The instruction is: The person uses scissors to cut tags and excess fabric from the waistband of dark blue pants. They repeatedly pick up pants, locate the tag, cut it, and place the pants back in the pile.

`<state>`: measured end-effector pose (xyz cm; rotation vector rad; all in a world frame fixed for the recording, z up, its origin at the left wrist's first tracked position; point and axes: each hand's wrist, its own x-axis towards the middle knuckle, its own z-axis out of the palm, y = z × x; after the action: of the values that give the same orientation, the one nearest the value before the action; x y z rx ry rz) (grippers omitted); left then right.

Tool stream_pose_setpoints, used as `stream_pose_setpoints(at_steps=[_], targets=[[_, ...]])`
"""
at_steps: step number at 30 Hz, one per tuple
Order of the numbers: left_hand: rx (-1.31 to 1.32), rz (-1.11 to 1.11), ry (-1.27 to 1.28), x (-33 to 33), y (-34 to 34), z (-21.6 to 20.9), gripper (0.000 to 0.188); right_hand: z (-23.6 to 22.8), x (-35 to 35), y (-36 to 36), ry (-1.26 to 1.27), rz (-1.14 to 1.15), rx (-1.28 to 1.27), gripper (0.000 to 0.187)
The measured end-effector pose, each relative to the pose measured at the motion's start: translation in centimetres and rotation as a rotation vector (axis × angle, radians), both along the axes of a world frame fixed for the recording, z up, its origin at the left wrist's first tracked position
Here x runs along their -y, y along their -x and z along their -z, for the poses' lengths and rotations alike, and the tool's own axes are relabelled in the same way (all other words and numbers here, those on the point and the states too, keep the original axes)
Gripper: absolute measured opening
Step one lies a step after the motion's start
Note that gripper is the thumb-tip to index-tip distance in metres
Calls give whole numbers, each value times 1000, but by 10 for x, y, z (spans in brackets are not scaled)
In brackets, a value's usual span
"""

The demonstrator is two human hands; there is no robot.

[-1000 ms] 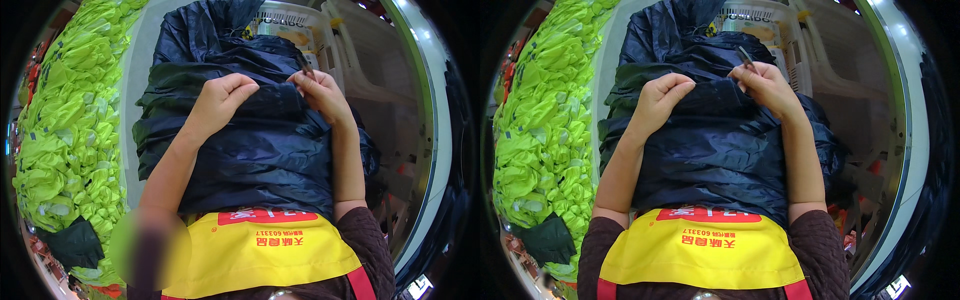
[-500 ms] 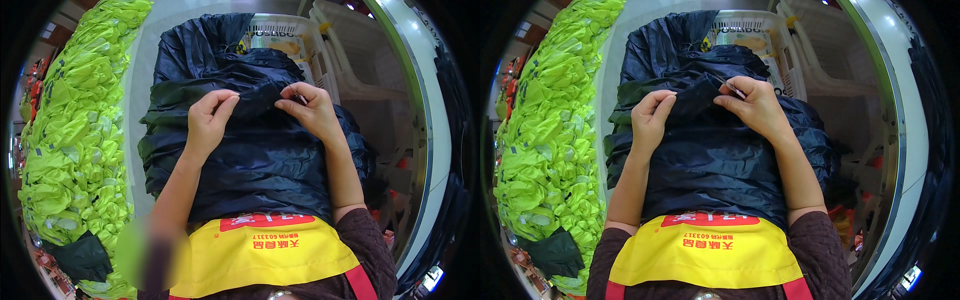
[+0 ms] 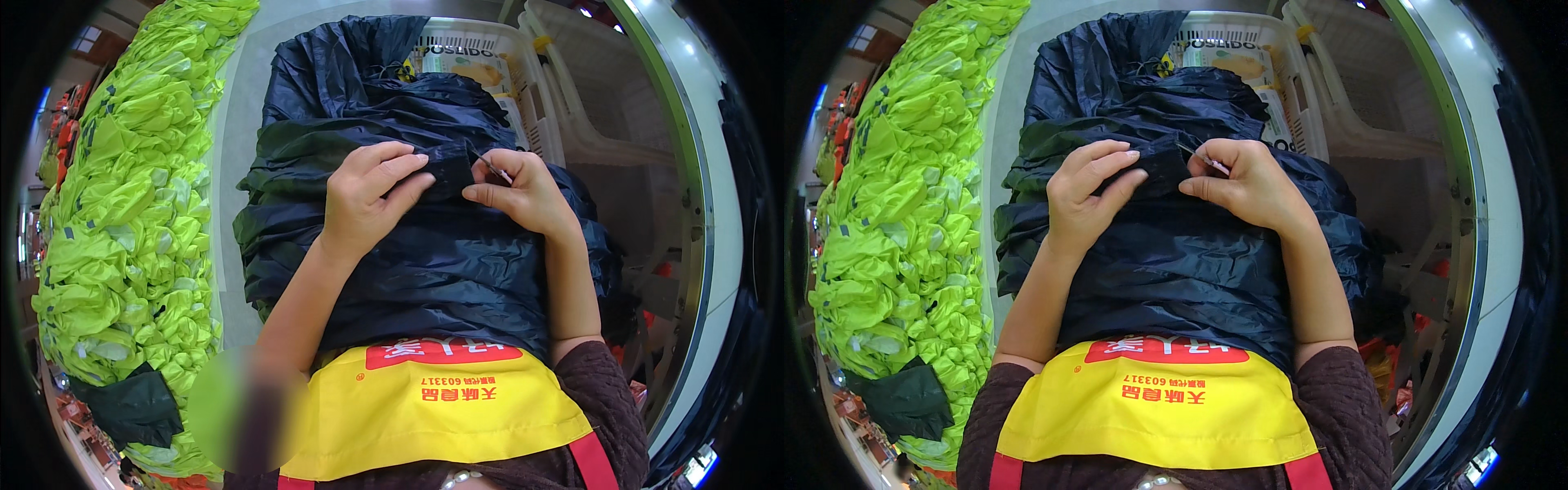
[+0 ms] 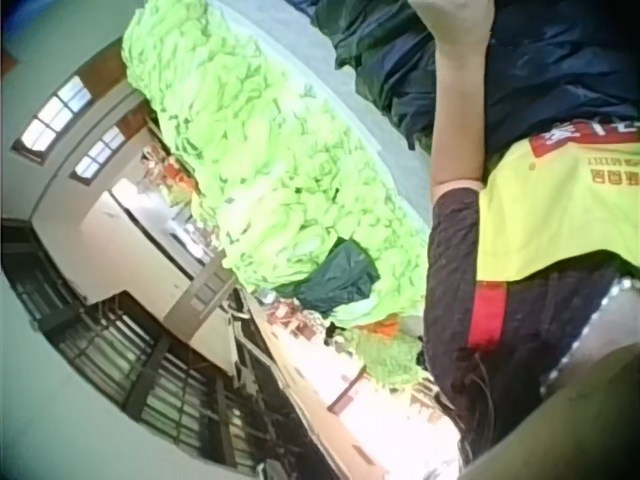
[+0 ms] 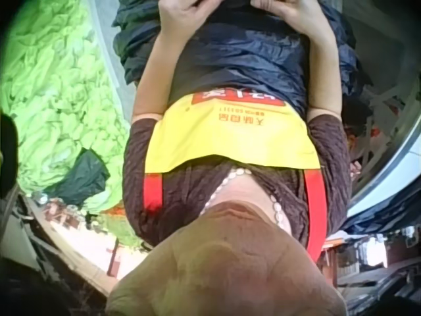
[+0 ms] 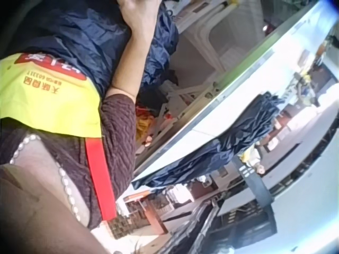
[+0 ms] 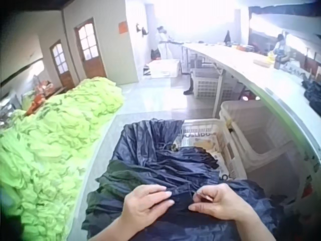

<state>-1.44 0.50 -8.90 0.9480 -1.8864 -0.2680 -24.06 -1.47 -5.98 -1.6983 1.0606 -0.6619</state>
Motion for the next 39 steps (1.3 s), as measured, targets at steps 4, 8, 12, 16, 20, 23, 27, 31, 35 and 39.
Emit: stream_pose_setpoints(at_steps=[4,8,12,16,20,23,27,31,35,39], targets=[[33,16,65,1,-1,1,15,-1,-1,1,-10,-34,-30,20],[-152,164,-295,-5,-3,3,7,-1,-5,1,-11,-35,-122,20],[-369,268,-778,-19,-6,4,9,-23,-25,1,-120,69,38,36],[-512,296,-899,-20,-9,12,10,-3,-56,-5,-1142,-71,856,45],[-584,280,-928,-18,-7,17,8,9,-62,-16,-1353,-37,933,43],[-610,266,-936,-18,-7,18,8,10,-58,-22,-1398,-4,875,40],[-619,273,-941,-19,-6,16,7,15,-52,-24,-1449,-21,921,39],[-555,273,-974,-18,-7,14,6,19,-50,-27,-1406,-6,916,38],[-475,308,-922,-21,-9,14,6,20,-53,-29,-1318,18,941,35],[0,409,-469,-26,-7,7,9,-3,-53,-26,-143,301,282,27]])
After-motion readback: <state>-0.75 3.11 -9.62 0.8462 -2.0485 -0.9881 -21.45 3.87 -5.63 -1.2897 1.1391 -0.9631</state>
